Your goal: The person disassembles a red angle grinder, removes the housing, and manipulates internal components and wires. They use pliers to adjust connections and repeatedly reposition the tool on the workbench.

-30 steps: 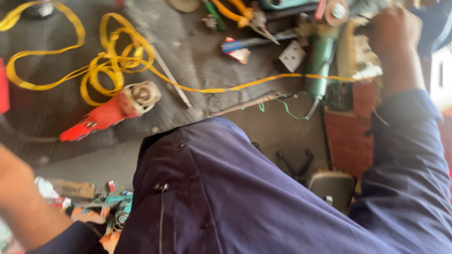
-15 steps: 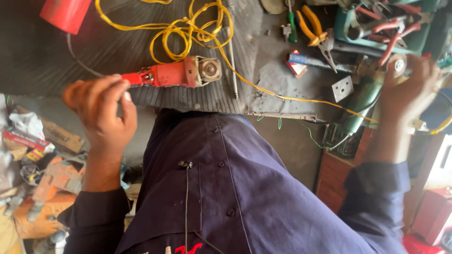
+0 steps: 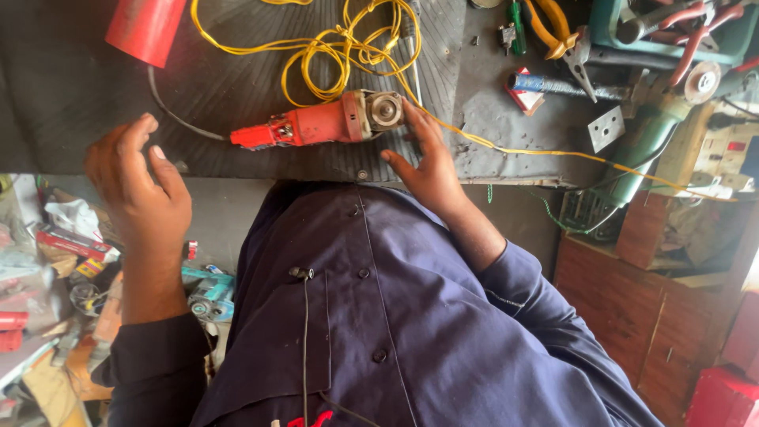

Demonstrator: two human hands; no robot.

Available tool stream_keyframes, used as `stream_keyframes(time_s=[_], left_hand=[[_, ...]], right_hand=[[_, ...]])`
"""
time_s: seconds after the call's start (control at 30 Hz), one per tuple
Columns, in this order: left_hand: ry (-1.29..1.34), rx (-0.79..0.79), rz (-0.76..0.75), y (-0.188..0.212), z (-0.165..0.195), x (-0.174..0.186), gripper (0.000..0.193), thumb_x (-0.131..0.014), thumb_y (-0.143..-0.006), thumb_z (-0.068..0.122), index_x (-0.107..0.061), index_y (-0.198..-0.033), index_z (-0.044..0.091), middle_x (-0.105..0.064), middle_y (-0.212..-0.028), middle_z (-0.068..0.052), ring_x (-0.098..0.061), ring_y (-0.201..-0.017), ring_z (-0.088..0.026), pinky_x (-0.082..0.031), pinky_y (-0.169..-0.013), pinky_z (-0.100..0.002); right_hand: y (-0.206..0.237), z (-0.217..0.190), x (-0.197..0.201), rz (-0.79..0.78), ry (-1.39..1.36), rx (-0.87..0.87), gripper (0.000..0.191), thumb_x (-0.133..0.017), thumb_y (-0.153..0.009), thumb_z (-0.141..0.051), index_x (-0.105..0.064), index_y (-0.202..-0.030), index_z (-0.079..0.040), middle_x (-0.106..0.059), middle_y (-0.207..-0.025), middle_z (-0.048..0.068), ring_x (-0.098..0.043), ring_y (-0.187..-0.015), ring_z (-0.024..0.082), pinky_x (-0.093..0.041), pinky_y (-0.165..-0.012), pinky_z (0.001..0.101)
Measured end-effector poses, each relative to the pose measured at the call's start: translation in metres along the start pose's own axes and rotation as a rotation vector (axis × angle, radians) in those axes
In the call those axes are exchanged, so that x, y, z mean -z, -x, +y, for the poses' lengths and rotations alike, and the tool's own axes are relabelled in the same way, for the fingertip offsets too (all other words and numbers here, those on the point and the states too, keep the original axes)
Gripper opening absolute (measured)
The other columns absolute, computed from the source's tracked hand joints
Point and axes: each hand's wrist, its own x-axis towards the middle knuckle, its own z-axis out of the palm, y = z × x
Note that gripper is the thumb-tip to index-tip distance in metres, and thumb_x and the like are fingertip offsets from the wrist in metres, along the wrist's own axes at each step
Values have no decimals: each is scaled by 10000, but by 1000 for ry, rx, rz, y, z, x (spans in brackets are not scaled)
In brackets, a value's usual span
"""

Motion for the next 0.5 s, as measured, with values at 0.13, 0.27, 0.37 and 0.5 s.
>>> stream_keyframes(time_s=[0.13,0.27,0.37,0.5], left_hand=[[46,-51,-41,-15,-15,12,313,-597,-1076,-15,-584,-1386,32,-638,-1297,-129,-600,-1209,-328,-417,-1110,-466],[105,-124,-150,-31,-18,15,288,-751,-1012,85,-667,-1288,77,-653,-1257,-62,-599,-1193,-313,-410,-1079,-473],[64,-148,-227,-39,-24,11,357,-832,-909,129,-741,-1254,140,-651,-1272,-39,-591,-1100,-256,-388,-1020,-460],[-29,-217,-202,-46,-40,5,258,-860,-823,150,-773,-1058,212,-653,-1238,-4,-573,-1154,-249,-369,-1026,-454]], right_hand=[[-5,-6,-10,39,-55,-56,747,-803,-902,-5,-428,-1547,-42,-476,-1567,142,-556,-1367,271,-504,-1104,368],[-16,-13,-14,33,-4,-4,742,-742,-932,75,-407,-1587,-28,-503,-1600,136,-492,-1464,281,-415,-1200,395],[-25,-22,-15,19,1,-53,742,-716,-918,91,-414,-1582,-40,-553,-1558,114,-521,-1437,251,-432,-1181,364],[-30,-26,-16,-26,-64,-66,730,-732,-899,91,-426,-1549,-40,-564,-1529,95,-534,-1423,232,-443,-1166,344]])
